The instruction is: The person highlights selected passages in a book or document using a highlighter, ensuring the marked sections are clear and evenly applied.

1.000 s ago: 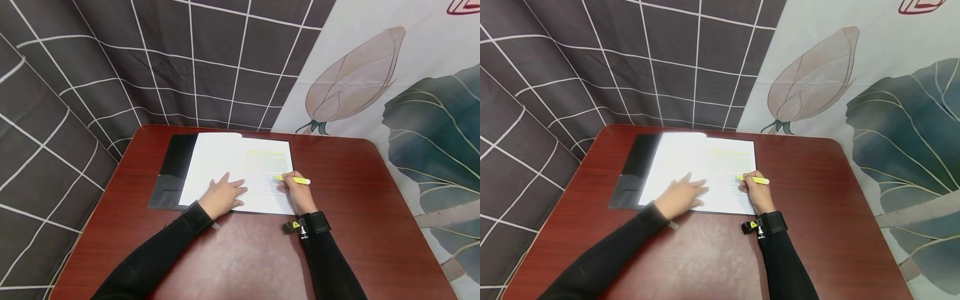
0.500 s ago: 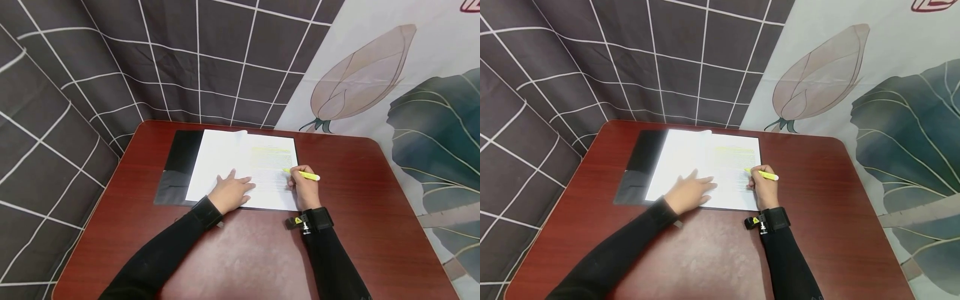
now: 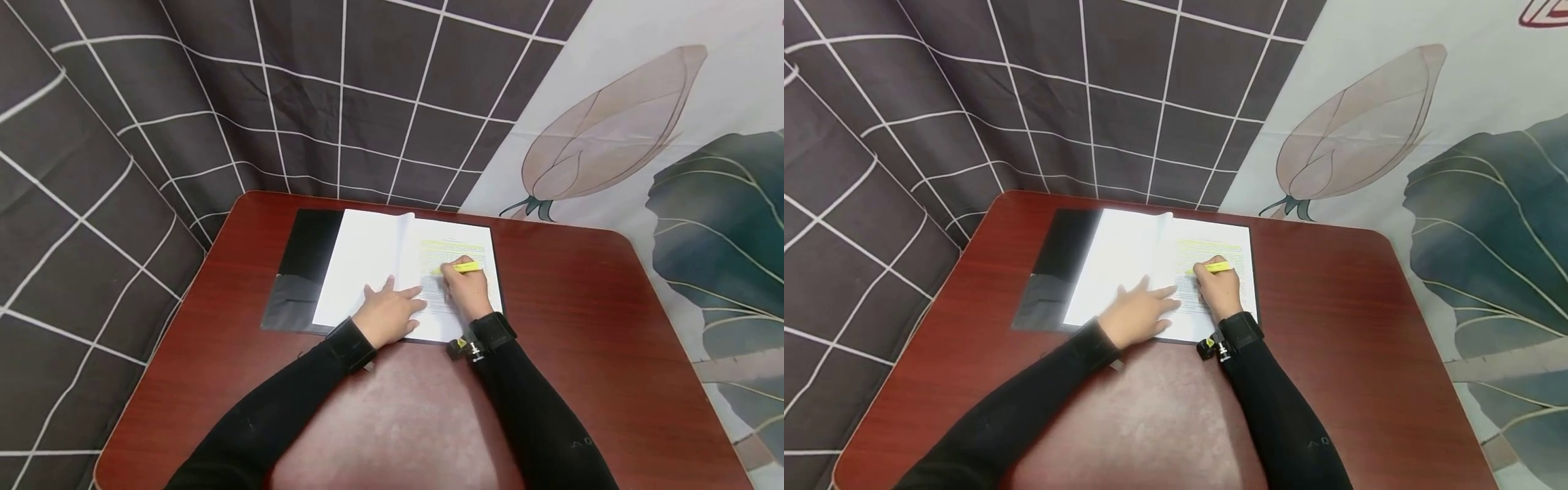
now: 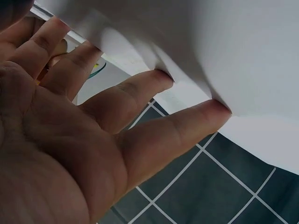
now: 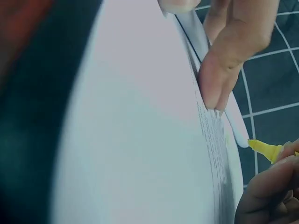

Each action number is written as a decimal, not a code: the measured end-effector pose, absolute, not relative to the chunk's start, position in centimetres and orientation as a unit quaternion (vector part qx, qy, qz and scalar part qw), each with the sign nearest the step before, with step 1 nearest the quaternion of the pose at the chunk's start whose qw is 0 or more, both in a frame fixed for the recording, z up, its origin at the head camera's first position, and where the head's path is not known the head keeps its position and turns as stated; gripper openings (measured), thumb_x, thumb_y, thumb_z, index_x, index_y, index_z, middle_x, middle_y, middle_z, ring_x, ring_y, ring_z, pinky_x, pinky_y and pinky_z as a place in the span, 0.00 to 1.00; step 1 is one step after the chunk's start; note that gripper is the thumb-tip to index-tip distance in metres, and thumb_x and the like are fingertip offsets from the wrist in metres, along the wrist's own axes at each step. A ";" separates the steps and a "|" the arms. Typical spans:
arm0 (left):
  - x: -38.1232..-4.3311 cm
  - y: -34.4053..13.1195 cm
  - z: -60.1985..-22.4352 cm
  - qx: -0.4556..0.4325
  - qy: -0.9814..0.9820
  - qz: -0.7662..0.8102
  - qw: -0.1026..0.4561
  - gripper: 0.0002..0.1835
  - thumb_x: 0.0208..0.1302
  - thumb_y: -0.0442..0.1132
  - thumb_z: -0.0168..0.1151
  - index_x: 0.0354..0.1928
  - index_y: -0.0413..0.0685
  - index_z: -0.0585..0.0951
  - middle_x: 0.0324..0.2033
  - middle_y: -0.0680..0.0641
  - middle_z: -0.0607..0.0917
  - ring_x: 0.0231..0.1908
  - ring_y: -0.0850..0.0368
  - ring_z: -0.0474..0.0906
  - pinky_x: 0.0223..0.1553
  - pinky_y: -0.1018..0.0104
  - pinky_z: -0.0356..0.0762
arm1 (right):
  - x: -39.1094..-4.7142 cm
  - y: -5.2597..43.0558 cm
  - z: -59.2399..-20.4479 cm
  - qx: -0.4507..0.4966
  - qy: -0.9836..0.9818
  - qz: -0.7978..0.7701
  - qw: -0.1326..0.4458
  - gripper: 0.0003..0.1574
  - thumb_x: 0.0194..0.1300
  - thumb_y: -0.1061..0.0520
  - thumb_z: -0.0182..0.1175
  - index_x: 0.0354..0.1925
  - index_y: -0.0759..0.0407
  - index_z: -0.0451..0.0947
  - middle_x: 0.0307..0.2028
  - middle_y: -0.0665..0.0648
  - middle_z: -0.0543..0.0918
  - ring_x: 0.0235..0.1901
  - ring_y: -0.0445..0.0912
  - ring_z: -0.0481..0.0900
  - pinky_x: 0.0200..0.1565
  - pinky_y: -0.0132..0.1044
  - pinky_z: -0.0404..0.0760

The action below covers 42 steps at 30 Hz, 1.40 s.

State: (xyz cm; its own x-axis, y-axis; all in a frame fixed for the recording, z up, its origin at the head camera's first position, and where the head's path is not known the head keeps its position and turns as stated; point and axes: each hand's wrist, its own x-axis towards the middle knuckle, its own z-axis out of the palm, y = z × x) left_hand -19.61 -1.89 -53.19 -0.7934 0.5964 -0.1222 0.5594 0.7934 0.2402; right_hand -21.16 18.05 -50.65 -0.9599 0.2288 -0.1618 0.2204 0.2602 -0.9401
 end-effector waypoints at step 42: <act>-18.7 -1.7 -49.3 0.292 0.944 0.080 0.135 0.27 0.83 0.55 0.66 0.79 0.66 0.82 0.85 0.56 0.75 0.85 0.24 0.66 0.69 0.11 0.73 | -22.4 17.2 -51.1 -0.145 -0.827 0.543 -0.021 0.12 0.73 0.56 0.63 0.31 0.51 0.73 0.20 0.46 0.84 0.19 0.40 0.77 0.24 0.28 0.72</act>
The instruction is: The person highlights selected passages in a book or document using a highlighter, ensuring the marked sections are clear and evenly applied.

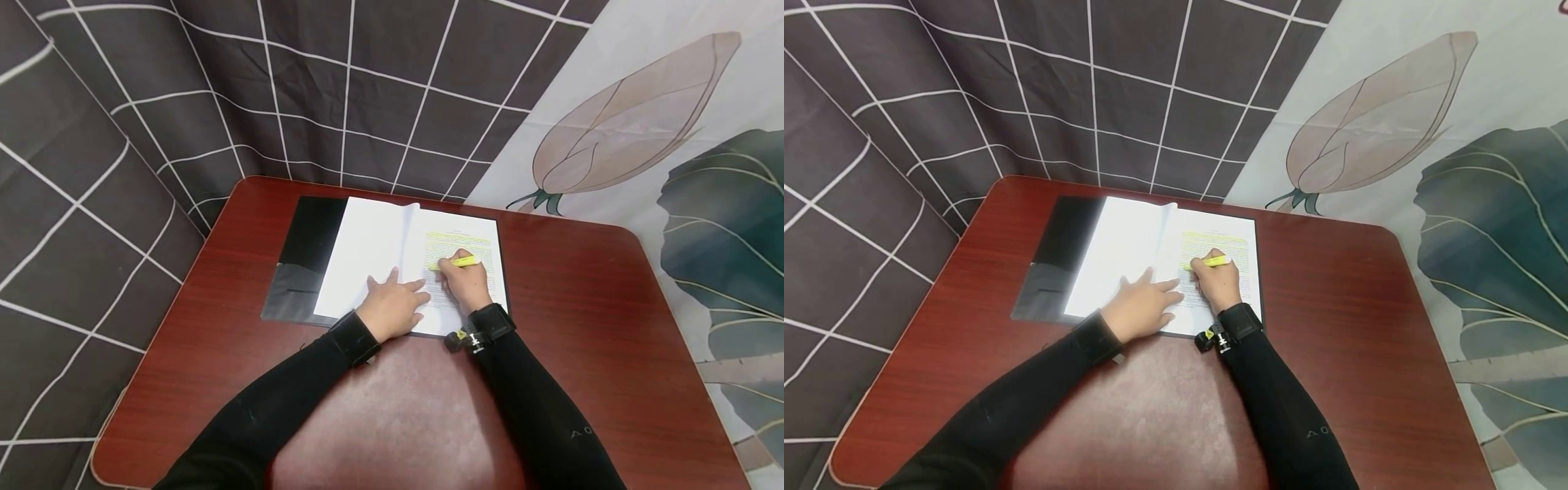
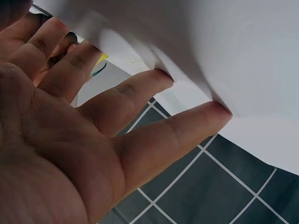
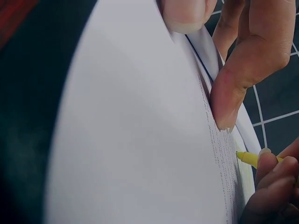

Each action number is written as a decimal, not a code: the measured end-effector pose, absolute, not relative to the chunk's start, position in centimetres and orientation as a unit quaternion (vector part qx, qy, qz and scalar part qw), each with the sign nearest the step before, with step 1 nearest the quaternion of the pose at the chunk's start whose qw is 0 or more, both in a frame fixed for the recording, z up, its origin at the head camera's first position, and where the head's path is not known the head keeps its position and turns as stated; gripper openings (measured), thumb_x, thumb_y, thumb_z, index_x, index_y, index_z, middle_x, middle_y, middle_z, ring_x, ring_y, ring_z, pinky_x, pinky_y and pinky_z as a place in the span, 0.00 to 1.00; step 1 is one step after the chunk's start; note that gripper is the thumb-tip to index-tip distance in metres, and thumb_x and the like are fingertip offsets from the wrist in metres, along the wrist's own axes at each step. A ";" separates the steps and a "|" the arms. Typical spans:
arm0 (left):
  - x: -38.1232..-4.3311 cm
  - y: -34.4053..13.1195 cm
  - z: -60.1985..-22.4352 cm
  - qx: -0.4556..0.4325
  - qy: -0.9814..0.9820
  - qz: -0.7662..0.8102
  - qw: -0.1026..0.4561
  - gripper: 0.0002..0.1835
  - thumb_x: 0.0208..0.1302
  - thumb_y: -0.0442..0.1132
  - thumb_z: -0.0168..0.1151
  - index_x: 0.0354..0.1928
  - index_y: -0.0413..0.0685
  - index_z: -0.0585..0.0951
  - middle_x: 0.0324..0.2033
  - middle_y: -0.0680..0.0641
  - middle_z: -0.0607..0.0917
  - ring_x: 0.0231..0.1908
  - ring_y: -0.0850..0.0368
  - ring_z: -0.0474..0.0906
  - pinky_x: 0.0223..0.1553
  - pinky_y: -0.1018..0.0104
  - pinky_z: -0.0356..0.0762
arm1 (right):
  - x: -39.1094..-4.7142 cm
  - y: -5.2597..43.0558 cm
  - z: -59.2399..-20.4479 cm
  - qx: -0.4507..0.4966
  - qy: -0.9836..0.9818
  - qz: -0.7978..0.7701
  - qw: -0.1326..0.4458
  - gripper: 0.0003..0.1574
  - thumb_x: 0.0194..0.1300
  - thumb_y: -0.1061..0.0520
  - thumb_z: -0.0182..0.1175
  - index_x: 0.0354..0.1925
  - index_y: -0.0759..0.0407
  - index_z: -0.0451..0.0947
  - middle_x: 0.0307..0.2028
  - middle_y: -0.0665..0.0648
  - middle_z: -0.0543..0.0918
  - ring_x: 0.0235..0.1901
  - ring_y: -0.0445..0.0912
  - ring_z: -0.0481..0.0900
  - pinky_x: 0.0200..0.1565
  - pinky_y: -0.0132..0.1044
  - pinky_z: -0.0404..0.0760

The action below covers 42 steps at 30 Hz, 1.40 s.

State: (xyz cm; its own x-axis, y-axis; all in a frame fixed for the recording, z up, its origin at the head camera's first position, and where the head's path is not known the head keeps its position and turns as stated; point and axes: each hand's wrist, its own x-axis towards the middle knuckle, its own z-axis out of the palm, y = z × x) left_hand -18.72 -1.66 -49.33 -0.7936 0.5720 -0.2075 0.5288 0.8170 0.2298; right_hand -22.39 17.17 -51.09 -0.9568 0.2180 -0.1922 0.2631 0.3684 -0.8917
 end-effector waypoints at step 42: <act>-19.0 -1.7 -50.7 0.297 0.942 0.090 0.128 0.26 0.82 0.55 0.66 0.78 0.68 0.82 0.85 0.56 0.75 0.84 0.21 0.66 0.68 0.08 0.70 | -21.7 18.5 -50.3 0.154 0.840 -0.520 0.019 0.09 0.75 0.59 0.62 0.35 0.54 0.74 0.22 0.48 0.83 0.20 0.39 0.78 0.23 0.26 0.76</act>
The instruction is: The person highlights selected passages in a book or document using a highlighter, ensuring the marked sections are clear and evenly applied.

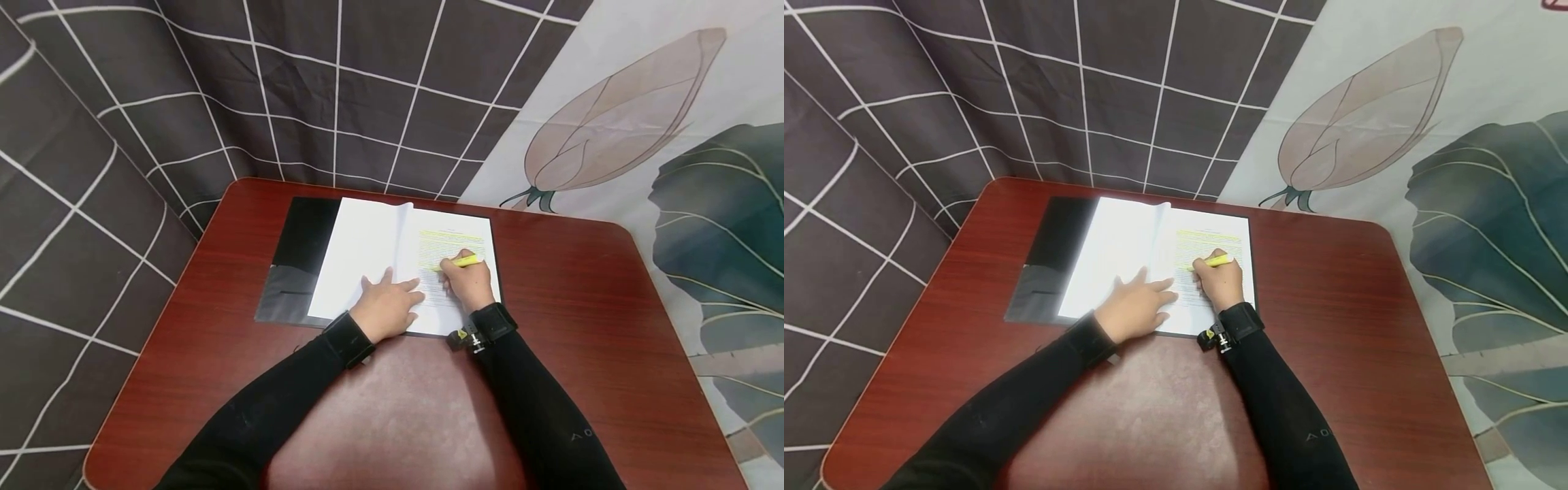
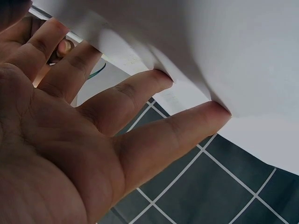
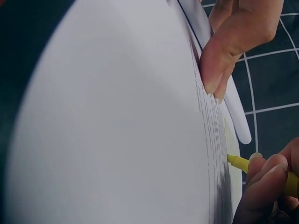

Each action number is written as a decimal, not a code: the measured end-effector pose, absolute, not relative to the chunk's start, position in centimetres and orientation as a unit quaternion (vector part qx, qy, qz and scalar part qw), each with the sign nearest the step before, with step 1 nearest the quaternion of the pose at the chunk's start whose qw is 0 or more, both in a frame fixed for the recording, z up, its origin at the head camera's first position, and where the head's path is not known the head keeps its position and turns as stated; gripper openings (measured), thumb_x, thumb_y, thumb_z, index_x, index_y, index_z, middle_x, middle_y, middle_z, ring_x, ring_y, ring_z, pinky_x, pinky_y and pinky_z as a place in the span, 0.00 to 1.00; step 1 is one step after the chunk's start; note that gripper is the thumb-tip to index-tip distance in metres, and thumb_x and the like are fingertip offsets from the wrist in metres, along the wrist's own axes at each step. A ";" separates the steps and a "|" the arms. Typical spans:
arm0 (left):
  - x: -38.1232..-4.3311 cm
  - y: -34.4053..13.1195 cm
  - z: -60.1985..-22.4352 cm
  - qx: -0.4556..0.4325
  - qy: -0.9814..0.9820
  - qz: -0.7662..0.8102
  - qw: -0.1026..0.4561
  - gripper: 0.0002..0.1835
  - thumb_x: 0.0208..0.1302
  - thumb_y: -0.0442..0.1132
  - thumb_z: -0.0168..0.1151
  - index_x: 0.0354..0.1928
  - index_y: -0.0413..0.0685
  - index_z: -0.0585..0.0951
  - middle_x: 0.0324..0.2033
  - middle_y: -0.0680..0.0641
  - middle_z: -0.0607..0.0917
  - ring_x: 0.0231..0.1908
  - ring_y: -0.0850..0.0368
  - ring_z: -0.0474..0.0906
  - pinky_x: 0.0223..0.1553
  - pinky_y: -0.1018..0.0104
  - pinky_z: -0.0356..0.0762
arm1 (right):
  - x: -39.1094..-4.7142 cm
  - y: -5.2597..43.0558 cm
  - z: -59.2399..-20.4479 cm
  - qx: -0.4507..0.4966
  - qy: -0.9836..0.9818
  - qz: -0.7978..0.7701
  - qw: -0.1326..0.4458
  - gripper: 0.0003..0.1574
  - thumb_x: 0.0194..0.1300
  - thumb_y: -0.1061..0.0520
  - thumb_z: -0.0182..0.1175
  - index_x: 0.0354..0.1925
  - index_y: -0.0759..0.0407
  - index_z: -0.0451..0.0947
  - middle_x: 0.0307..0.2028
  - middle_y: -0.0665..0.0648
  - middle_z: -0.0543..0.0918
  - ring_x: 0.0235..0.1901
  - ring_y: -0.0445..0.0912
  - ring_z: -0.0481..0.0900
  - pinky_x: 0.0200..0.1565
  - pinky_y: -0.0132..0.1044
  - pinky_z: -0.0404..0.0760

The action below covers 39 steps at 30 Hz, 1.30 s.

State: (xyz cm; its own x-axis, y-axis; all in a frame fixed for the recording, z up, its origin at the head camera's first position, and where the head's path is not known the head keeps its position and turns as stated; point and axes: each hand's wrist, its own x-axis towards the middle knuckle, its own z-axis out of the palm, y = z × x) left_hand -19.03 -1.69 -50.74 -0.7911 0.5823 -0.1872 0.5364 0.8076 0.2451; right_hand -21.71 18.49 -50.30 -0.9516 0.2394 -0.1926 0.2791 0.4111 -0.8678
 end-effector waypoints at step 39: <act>-19.5 -1.6 -52.6 0.299 0.943 0.096 0.112 0.27 0.81 0.55 0.67 0.78 0.68 0.83 0.84 0.56 0.76 0.84 0.21 0.67 0.67 0.06 0.68 | -21.1 21.3 -49.8 0.181 0.836 -0.517 0.010 0.09 0.74 0.61 0.62 0.35 0.55 0.74 0.22 0.50 0.82 0.20 0.40 0.77 0.25 0.28 0.76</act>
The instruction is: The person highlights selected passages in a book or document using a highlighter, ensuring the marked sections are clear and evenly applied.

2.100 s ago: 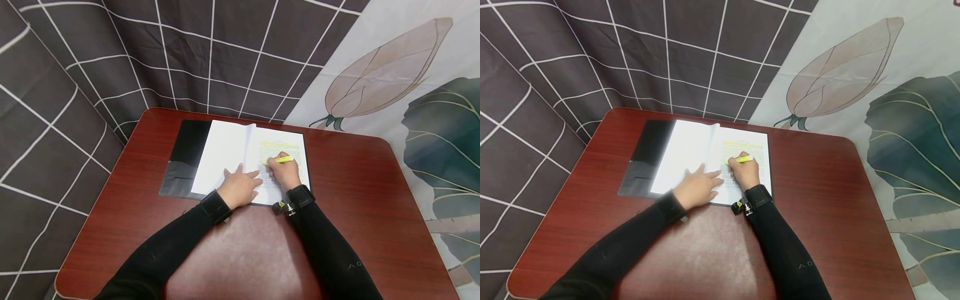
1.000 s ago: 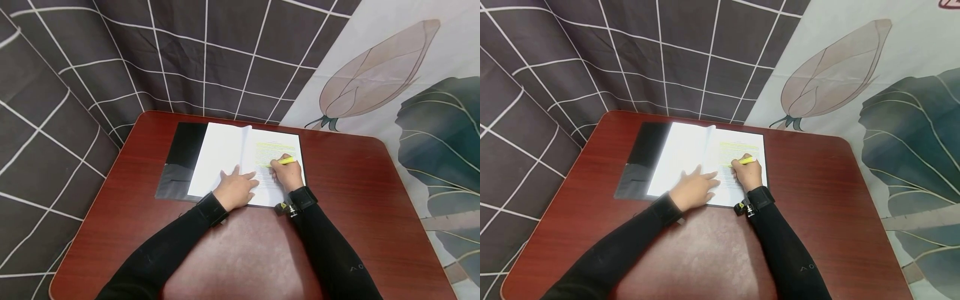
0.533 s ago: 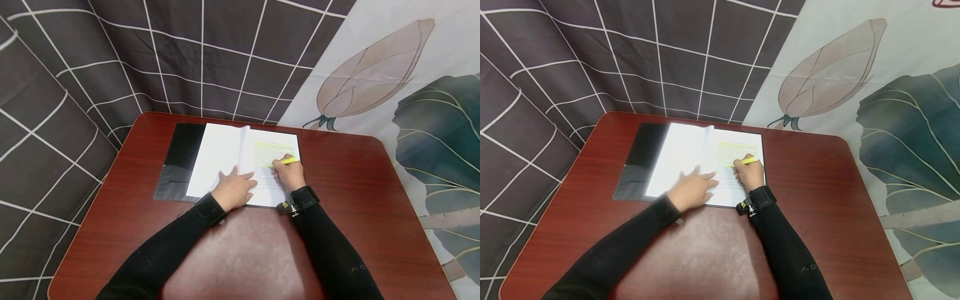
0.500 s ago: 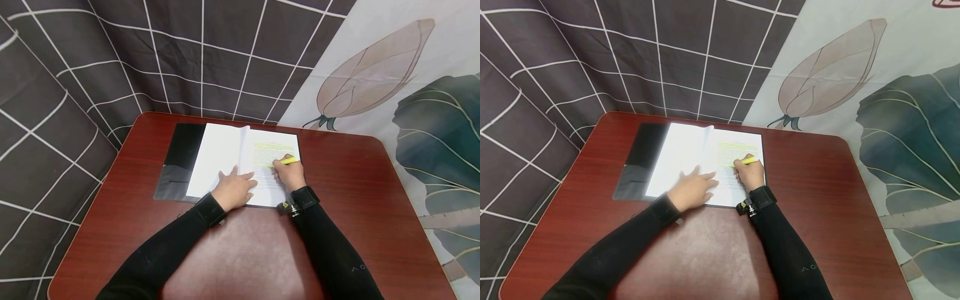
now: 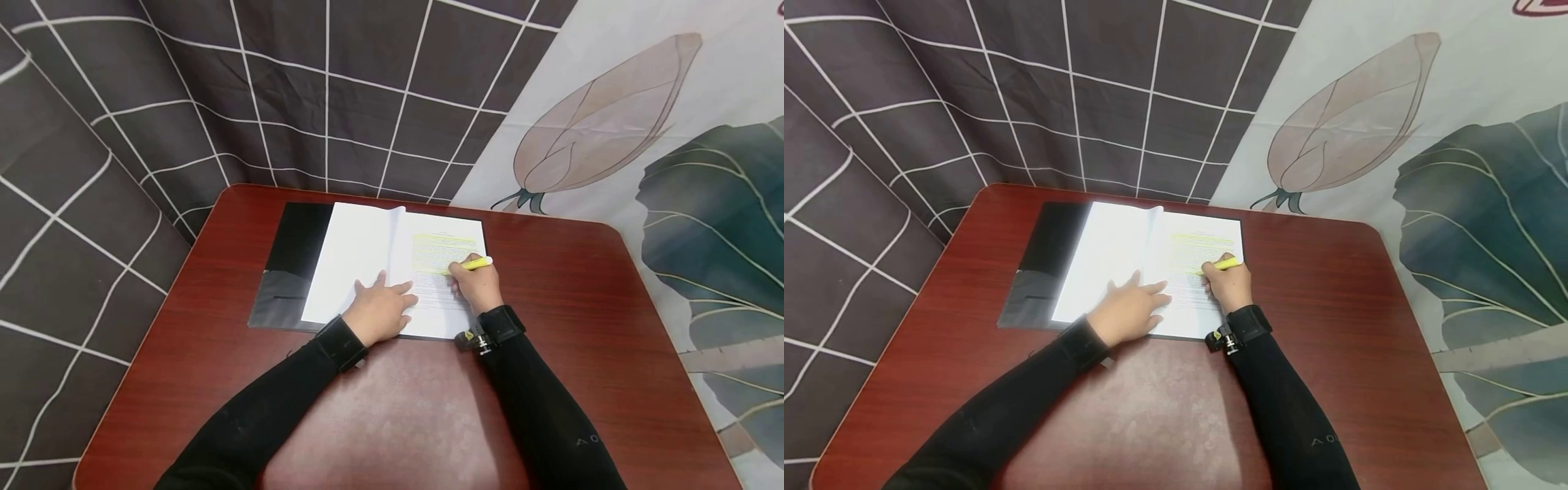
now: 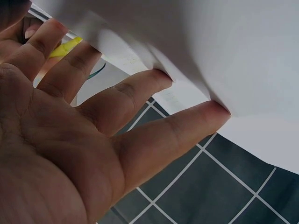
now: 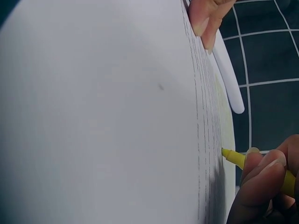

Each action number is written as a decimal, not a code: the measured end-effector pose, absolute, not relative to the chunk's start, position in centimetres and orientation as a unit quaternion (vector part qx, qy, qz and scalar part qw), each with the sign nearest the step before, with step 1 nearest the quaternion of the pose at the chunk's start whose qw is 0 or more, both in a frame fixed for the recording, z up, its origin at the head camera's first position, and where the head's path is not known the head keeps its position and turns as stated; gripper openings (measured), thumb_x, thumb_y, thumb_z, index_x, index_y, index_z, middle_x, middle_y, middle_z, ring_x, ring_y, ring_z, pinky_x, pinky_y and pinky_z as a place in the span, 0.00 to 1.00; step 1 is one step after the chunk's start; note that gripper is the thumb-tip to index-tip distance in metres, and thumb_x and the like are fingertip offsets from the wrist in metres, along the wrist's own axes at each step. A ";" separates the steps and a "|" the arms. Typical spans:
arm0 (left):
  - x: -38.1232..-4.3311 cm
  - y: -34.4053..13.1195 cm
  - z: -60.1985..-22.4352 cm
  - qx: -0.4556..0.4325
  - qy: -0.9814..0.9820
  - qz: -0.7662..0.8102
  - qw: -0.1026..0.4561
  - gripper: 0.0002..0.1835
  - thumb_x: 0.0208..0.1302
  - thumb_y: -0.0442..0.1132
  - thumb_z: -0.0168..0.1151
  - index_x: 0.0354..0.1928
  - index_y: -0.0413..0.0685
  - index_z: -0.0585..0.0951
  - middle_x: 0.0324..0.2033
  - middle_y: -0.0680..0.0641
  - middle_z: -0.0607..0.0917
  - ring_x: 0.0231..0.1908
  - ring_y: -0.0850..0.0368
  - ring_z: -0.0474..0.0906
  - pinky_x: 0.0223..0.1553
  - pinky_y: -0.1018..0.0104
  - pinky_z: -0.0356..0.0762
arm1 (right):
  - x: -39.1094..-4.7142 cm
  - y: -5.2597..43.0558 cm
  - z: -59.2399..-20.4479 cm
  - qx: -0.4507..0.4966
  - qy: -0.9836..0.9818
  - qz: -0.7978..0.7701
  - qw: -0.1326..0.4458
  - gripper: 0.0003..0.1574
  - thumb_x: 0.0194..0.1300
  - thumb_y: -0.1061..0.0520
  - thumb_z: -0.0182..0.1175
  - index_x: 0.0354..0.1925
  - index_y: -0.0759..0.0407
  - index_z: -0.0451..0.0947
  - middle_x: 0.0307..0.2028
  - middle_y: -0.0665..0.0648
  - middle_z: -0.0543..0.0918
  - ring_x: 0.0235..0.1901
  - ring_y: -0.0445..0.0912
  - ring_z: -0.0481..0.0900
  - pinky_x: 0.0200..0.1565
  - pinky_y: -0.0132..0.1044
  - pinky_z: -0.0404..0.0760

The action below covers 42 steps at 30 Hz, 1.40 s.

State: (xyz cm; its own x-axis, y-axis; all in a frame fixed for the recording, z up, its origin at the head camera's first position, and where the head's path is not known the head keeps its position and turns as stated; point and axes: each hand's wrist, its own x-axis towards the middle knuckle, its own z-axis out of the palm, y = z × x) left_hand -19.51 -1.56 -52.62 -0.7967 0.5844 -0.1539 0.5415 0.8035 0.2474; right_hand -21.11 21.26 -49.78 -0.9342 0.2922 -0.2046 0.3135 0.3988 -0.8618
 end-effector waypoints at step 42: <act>-19.2 -1.8 -52.0 0.296 0.942 0.114 0.112 0.27 0.80 0.55 0.68 0.77 0.67 0.84 0.84 0.54 0.77 0.83 0.20 0.67 0.68 0.05 0.67 | -20.7 23.9 -49.3 0.223 0.824 -0.520 0.018 0.08 0.79 0.58 0.63 0.40 0.57 0.74 0.26 0.52 0.83 0.22 0.39 0.79 0.26 0.28 0.81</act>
